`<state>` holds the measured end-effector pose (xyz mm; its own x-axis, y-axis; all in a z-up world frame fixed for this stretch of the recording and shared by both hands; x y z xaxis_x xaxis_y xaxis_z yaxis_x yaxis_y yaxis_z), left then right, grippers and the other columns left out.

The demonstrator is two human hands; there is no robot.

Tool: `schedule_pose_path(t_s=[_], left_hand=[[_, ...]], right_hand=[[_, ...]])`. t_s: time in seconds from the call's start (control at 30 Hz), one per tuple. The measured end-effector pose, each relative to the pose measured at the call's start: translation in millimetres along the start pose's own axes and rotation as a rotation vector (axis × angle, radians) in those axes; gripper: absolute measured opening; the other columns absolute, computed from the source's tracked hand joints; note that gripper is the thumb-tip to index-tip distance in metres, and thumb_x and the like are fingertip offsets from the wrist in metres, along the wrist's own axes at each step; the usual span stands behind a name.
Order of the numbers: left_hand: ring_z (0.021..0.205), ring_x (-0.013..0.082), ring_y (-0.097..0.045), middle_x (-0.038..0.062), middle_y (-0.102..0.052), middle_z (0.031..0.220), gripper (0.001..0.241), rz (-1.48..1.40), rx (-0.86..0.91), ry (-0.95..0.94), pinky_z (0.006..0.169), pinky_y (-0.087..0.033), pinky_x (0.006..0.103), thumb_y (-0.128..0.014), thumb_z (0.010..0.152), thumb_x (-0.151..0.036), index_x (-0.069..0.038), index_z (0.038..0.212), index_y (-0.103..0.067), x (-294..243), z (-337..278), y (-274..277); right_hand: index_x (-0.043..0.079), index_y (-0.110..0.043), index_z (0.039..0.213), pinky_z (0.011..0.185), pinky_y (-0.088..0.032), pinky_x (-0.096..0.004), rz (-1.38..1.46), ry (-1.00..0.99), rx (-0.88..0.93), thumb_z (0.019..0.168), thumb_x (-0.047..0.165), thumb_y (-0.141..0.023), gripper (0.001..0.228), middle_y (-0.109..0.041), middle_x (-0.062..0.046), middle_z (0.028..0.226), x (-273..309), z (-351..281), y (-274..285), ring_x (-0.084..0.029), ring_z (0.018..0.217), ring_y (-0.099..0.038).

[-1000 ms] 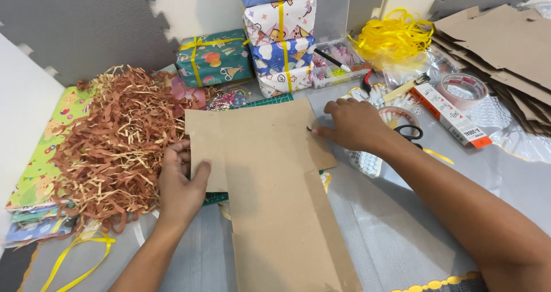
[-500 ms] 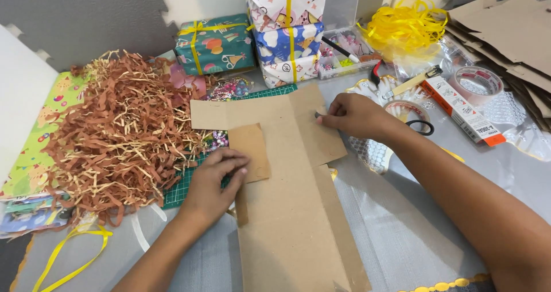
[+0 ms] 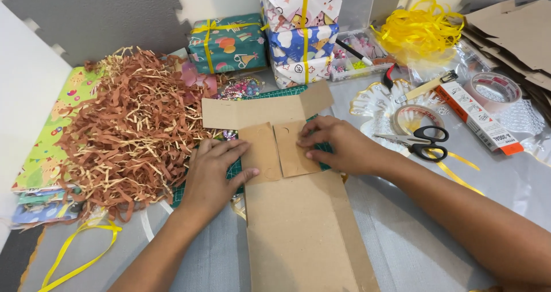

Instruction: The person folds a flat cardboard box along pre-scored lines, tucks in the side flaps, and secures the bottom tabs to form a rectangular box. The person then picks up a wrapped gift and places it into the assembled box.

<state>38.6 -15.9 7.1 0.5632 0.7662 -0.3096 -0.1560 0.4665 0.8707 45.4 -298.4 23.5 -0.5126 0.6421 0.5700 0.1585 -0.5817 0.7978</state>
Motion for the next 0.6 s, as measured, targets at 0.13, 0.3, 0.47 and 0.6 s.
schedule_pose_path(t_s=[0.13,0.3,0.47,0.6], left_hand=[[0.141,0.0286,-0.061,-0.001,-0.079,0.155,0.061,0.066,0.139,0.026,0.107,-0.042,0.0496,-0.073,0.107,-0.064,-0.026,0.155,-0.077,-1,3,0],[0.157,0.036,-0.044,-0.004,-0.059,0.18,0.07,0.151,0.299,0.039,0.114,-0.029,0.0612,-0.059,0.113,-0.062,-0.025,0.173,-0.058,-1,1,-10],[0.161,0.0409,-0.037,0.002,-0.048,0.186,0.077,0.161,0.36,0.051,0.113,-0.023,0.0652,-0.054,0.115,-0.062,-0.018,0.179,-0.047,-9,4,-6],[0.159,0.0417,-0.035,0.003,-0.036,0.193,0.085,0.166,0.444,0.073,0.114,-0.02,0.0682,-0.049,0.116,-0.066,-0.017,0.183,-0.038,-7,5,-8]], right_hand=[[0.018,-0.089,0.134,0.125,-0.046,-0.055,-0.33,-0.076,0.117,0.11,0.032,-0.077,0.03,-0.074,-0.006,0.154,20,-5,-1,-0.031,0.148,-0.066],[0.019,-0.083,0.145,0.139,-0.029,-0.059,-0.502,-0.058,0.175,0.114,0.042,-0.071,0.04,-0.073,-0.012,0.162,21,-4,-13,-0.031,0.158,-0.061],[0.02,-0.083,0.145,0.138,-0.024,-0.065,-0.543,-0.048,0.199,0.109,0.058,-0.074,0.053,-0.075,-0.014,0.159,29,-3,-12,-0.032,0.156,-0.061],[0.018,-0.085,0.142,0.135,-0.03,-0.065,-0.543,-0.033,0.22,0.107,0.062,-0.076,0.057,-0.078,-0.015,0.154,26,-1,-12,-0.032,0.147,-0.067]])
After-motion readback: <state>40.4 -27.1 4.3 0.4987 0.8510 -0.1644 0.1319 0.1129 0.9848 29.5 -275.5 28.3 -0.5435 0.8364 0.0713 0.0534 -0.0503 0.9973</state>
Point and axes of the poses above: each hand's wrist, its own z-axis towards the middle knuckle, its own y-axis out of the back of the hand, x = y × z, the point moved 7 cm from there along z, towards the middle knuckle
